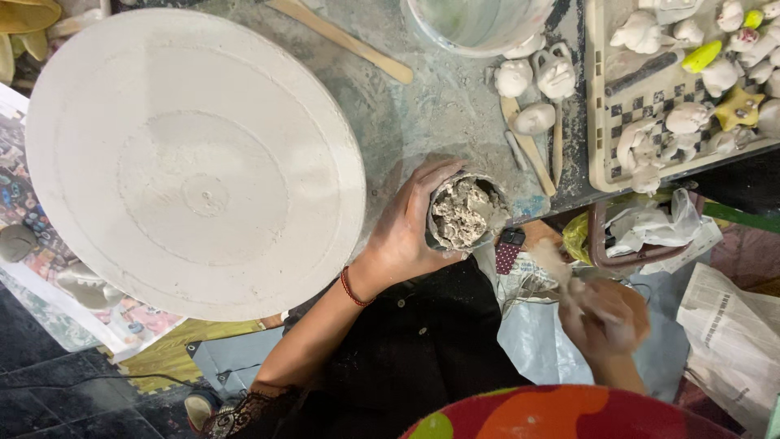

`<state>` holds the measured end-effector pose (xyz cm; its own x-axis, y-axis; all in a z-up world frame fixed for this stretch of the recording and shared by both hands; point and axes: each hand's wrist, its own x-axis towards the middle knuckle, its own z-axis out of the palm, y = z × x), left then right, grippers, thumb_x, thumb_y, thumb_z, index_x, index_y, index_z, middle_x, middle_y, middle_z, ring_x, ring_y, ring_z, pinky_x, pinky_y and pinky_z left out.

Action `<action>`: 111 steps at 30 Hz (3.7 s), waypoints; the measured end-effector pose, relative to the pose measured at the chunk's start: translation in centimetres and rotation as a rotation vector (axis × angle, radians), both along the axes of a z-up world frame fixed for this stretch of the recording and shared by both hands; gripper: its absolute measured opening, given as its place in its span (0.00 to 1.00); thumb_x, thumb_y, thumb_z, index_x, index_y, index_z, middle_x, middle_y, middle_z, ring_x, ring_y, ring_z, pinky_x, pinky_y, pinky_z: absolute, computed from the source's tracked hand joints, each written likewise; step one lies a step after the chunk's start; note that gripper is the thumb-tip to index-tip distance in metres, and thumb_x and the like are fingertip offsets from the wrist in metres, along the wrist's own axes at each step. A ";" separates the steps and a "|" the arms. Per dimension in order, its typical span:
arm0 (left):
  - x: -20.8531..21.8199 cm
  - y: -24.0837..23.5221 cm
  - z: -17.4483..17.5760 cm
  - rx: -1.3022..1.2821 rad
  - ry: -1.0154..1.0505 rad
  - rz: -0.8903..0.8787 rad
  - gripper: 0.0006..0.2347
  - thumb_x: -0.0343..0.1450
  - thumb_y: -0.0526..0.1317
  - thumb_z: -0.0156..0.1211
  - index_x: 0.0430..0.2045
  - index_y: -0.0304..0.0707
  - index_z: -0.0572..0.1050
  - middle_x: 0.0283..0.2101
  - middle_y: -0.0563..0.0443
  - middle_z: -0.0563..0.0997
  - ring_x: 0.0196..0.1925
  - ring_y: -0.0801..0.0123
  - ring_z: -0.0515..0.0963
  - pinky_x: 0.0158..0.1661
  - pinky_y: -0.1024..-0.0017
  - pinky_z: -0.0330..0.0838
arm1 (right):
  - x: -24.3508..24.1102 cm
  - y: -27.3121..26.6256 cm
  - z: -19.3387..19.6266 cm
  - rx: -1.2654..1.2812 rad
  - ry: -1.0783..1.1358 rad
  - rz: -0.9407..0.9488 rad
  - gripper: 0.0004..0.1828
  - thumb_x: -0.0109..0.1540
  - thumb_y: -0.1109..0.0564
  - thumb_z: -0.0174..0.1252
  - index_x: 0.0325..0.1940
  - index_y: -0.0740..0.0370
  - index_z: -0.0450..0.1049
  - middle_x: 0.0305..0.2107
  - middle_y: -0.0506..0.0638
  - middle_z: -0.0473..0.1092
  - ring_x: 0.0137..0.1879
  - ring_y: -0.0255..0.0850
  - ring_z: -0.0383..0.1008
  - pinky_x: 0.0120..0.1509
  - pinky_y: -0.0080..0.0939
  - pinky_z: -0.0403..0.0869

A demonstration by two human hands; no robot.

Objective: The person mixes a clay-like substance in a small container using a wooden stick, then shapes a portion of the material by hand into a small lump. The person uses a wooden stick to smooth the surface of the shaped clay.

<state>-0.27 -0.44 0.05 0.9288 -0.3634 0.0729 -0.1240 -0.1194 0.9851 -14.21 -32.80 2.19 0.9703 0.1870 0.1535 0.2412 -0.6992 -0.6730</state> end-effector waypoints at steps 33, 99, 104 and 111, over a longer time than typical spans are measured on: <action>-0.5 -0.5 -1.1 0.074 -0.200 0.003 0.62 0.59 0.40 0.84 0.74 0.47 0.26 0.70 0.36 0.65 0.71 0.40 0.69 0.70 0.52 0.71 | 13.9 7.4 17.0 -0.725 0.327 0.514 0.17 0.59 0.49 0.64 0.47 0.59 0.76 0.32 0.42 0.80 0.21 0.34 0.74 0.21 0.36 0.67; 0.5 0.4 1.2 0.167 -0.087 -0.030 0.46 0.57 0.41 0.81 0.66 0.30 0.53 0.66 0.32 0.67 0.68 0.43 0.71 0.67 0.58 0.69 | 13.4 11.9 13.5 -0.660 0.686 0.166 0.16 0.63 0.50 0.59 0.53 0.56 0.74 0.22 0.51 0.77 0.23 0.41 0.79 0.26 0.42 0.72; 0.6 0.4 1.4 0.159 -0.073 -0.024 0.46 0.57 0.43 0.82 0.66 0.29 0.53 0.65 0.32 0.67 0.68 0.43 0.71 0.66 0.57 0.70 | 12.8 11.5 15.1 -0.463 0.609 0.106 0.17 0.58 0.56 0.63 0.49 0.63 0.72 0.33 0.57 0.79 0.28 0.43 0.82 0.23 0.39 0.74; 0.1 0.1 0.5 0.198 -0.067 -0.033 0.47 0.56 0.44 0.82 0.65 0.30 0.53 0.66 0.32 0.66 0.67 0.43 0.72 0.64 0.58 0.73 | 10.9 9.4 15.6 -0.540 0.586 0.108 0.20 0.57 0.57 0.67 0.52 0.57 0.74 0.32 0.54 0.80 0.26 0.39 0.81 0.25 0.37 0.72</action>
